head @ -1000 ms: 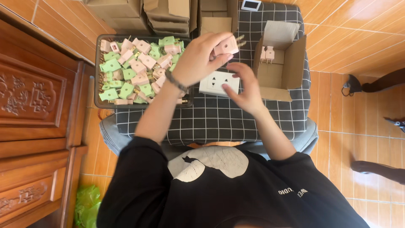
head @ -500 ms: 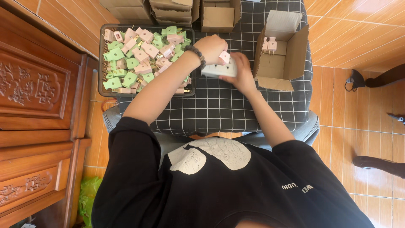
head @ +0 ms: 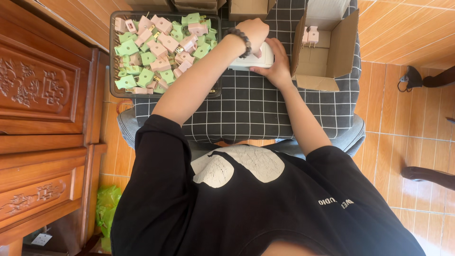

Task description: The person picks up pink power plug adapters from a tray, places them one at a time into a socket to align their pins, and then places each one into a cardboard box.

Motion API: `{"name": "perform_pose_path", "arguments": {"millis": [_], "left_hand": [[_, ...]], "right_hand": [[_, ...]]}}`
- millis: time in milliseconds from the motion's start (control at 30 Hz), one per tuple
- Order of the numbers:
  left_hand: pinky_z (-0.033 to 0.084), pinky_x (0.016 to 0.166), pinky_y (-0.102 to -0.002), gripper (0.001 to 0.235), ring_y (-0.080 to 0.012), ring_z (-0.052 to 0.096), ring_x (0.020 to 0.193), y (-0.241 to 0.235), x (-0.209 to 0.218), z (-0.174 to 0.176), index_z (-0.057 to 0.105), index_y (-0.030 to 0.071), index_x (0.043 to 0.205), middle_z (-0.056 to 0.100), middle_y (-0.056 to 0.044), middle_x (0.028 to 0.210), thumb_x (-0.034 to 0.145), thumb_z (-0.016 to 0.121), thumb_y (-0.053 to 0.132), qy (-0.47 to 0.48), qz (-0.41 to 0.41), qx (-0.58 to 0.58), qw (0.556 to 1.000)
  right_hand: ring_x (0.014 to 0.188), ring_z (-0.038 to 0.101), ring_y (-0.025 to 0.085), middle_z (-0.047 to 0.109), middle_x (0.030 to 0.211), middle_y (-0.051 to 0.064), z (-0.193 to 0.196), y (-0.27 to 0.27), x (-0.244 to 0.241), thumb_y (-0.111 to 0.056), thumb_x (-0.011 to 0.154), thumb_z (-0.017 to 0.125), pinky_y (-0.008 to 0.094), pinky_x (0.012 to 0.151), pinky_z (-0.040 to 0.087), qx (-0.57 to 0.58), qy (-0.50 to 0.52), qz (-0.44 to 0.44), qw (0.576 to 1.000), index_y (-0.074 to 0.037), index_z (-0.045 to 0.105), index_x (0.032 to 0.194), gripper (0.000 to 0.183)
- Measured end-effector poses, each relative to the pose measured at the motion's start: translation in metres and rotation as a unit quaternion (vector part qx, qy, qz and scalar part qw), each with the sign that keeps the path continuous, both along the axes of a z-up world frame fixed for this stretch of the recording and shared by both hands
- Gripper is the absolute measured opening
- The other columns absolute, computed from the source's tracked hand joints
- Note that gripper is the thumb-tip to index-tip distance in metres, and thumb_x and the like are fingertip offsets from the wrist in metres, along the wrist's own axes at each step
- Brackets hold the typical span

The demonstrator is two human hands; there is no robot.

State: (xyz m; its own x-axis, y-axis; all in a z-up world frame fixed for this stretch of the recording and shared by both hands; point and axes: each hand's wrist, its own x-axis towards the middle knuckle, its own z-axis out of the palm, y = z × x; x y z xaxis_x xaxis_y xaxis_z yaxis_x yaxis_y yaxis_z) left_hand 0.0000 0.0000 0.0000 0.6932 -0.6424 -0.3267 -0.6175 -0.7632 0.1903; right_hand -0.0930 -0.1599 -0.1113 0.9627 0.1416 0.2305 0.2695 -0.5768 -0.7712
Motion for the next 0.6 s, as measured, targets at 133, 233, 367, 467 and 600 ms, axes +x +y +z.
{"name": "perform_pose_path", "arguments": {"millis": [133, 233, 367, 467, 600], "left_hand": [[0.059, 0.066, -0.049, 0.053, -0.0393, 0.071, 0.088, -0.016, 0.011, -0.034, 0.071, 0.006, 0.114, 0.068, -0.018, 0.109, 0.071, 0.093, 0.029, -0.029, 0.008, 0.020, 0.999], [0.061, 0.069, -0.050, 0.053, -0.0394, 0.072, 0.091, -0.027, 0.016, -0.050, 0.073, 0.007, 0.113, 0.071, -0.018, 0.108, 0.066, 0.095, 0.019, -0.031, 0.027, 0.023, 0.999], [0.059, 0.058, -0.047, 0.039, -0.0366, 0.072, 0.081, -0.029, 0.022, -0.080, 0.075, 0.010, 0.100, 0.072, -0.014, 0.099, 0.064, 0.090, 0.011, -0.051, 0.042, 0.019, 0.998], [0.060, 0.067, -0.044, 0.026, -0.0292, 0.070, 0.081, -0.042, 0.002, -0.064, 0.075, 0.012, 0.106, 0.072, -0.012, 0.093, 0.105, 0.061, 0.033, -0.049, 0.093, 0.042, 0.994], [0.060, 0.070, -0.045, 0.014, -0.0334, 0.070, 0.090, -0.057, 0.012, -0.095, 0.074, 0.008, 0.107, 0.068, -0.012, 0.104, 0.097, 0.068, 0.015, -0.103, 0.049, 0.053, 0.992]], "right_hand": [[0.150, 0.039, 0.033, 0.044, 0.156, 0.016, 0.000, -0.001, -0.002, -0.048, 0.078, 0.098, 0.047, 0.125, 0.033, 0.016, -0.026, 0.025, 0.999, -0.010, 0.047, 0.154, 0.099], [0.155, 0.034, 0.037, 0.038, 0.163, 0.019, -0.007, -0.003, -0.002, -0.050, 0.078, 0.098, 0.050, 0.128, 0.029, 0.009, -0.008, 0.016, 1.000, -0.008, 0.043, 0.159, 0.107], [0.151, 0.040, 0.035, 0.044, 0.158, 0.018, -0.005, -0.001, -0.002, -0.047, 0.075, 0.100, 0.048, 0.127, 0.032, 0.018, -0.020, 0.017, 0.999, -0.008, 0.047, 0.155, 0.104], [0.153, 0.038, 0.041, 0.043, 0.162, 0.024, -0.005, 0.000, -0.002, -0.048, 0.077, 0.102, 0.056, 0.129, 0.033, 0.014, -0.054, 0.024, 0.998, -0.001, 0.038, 0.160, 0.114], [0.154, 0.040, 0.039, 0.042, 0.164, 0.021, -0.004, 0.001, -0.003, -0.040, 0.079, 0.106, 0.052, 0.128, 0.036, 0.038, -0.055, 0.029, 0.997, -0.005, 0.037, 0.161, 0.112]]}}
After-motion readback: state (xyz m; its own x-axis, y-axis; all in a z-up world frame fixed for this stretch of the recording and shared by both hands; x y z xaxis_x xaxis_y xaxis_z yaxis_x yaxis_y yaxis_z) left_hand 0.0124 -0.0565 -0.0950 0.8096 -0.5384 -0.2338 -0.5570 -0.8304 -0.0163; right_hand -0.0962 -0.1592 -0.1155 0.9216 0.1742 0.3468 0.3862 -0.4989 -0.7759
